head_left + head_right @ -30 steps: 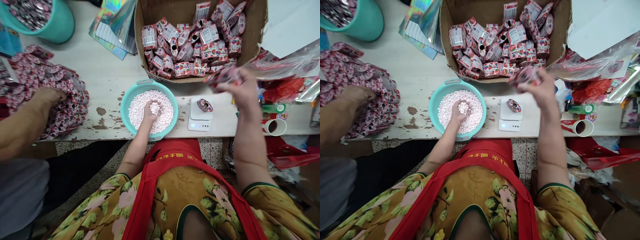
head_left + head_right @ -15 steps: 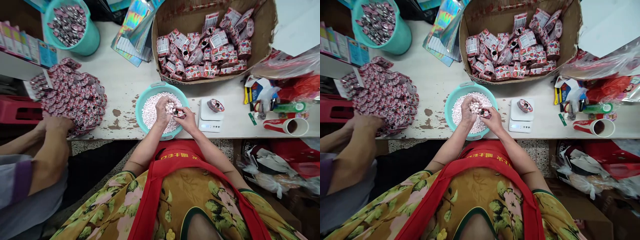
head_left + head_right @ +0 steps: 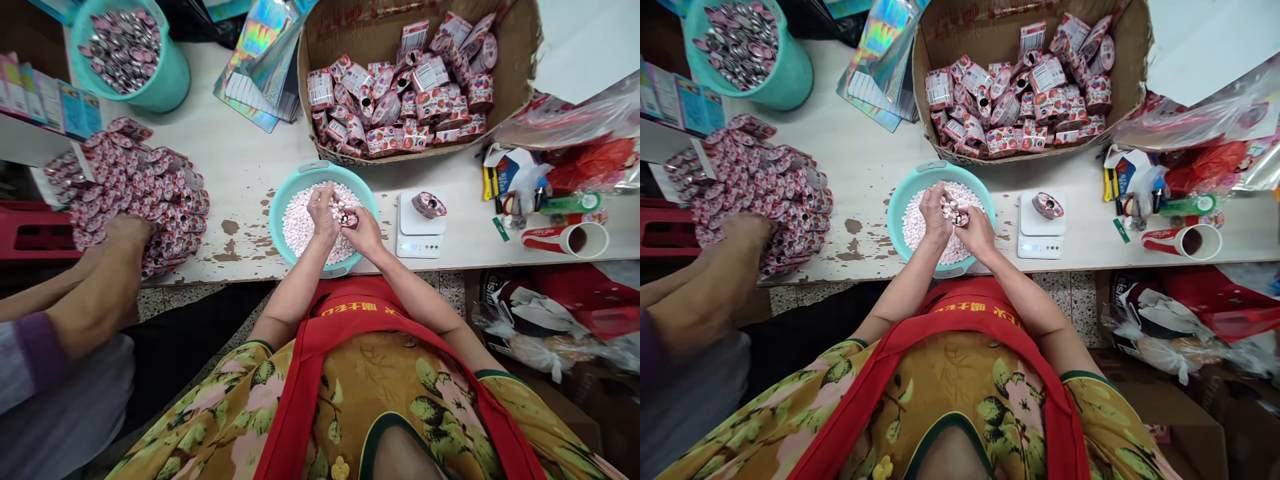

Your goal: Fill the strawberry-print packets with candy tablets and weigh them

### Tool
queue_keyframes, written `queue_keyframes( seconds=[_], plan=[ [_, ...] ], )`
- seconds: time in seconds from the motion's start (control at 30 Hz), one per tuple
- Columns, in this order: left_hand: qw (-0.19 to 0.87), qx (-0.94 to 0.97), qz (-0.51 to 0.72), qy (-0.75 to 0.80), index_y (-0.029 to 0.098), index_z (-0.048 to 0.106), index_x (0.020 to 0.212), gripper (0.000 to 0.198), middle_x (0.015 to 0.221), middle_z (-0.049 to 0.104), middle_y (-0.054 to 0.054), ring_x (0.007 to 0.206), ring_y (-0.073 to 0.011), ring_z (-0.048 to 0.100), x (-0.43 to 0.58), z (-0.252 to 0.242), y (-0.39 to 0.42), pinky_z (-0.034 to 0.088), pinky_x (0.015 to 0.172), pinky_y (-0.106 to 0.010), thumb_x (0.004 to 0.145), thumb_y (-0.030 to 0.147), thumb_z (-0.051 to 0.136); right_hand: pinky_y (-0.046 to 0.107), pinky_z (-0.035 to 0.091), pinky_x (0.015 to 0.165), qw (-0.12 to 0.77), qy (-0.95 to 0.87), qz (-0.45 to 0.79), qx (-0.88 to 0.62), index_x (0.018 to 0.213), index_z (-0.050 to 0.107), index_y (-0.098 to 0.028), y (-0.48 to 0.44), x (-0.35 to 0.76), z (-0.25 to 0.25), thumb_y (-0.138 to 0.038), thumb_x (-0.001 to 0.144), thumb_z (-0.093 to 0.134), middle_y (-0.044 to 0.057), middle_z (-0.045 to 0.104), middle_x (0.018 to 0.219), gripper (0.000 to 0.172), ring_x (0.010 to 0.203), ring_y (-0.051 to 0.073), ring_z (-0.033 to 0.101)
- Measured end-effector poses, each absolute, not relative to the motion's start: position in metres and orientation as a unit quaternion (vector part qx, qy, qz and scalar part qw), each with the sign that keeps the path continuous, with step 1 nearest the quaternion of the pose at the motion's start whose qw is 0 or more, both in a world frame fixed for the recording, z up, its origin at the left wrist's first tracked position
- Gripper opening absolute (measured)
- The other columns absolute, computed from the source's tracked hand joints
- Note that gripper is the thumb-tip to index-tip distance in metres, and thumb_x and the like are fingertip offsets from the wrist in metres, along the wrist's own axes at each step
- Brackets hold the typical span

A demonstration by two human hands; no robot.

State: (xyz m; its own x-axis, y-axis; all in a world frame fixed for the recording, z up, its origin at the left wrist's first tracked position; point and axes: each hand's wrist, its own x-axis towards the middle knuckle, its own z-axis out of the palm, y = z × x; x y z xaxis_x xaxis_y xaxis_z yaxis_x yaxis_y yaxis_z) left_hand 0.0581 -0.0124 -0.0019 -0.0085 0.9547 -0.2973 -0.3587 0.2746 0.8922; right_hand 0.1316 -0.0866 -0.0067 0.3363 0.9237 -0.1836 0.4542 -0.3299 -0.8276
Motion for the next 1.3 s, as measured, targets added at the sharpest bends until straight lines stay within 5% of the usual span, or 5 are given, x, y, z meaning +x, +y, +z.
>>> queue_keyframes(
  seconds=[0.6,1.07,1.3],
  plan=[
    [0.614,0.322,0.531,0.487,0.02,0.051,0.071,0.042,0.058,0.046,0.006,0.05,-0.0065,0.05,0.067,-0.001,0.003,0.041,0.053,-0.021,0.084,0.056,0.068,0.047,0.049,0.093,0.352,-0.49,0.279,-0.747,0.101,0.062,-0.026,-0.08,0.135,0.005,-0.018,0.07,0.065,0.005,0.067,0.108,0.032,0.105,0.031,0.058],
    [0.636,0.332,0.491,0.494,0.019,0.056,0.073,0.047,0.051,0.043,0.006,0.048,-0.0076,0.047,0.072,0.018,0.001,0.04,0.051,-0.022,0.081,0.064,0.066,0.041,0.049,0.092,0.438,-0.452,0.303,-0.716,0.101,0.062,-0.022,-0.077,0.14,-0.007,-0.018,0.068,0.063,0.004,0.068,0.103,0.033,0.101,0.026,0.061],
    [0.624,0.357,0.477,0.506,0.019,0.049,0.069,0.045,0.055,0.046,0.007,0.05,-0.0062,0.049,0.074,0.02,0.002,0.04,0.052,-0.019,0.081,0.057,0.07,0.04,0.047,0.092,0.432,-0.467,0.294,-0.713,0.102,0.063,-0.023,-0.074,0.139,-0.01,-0.018,0.071,0.064,0.005,0.067,0.105,0.031,0.101,0.025,0.06]
  ],
)
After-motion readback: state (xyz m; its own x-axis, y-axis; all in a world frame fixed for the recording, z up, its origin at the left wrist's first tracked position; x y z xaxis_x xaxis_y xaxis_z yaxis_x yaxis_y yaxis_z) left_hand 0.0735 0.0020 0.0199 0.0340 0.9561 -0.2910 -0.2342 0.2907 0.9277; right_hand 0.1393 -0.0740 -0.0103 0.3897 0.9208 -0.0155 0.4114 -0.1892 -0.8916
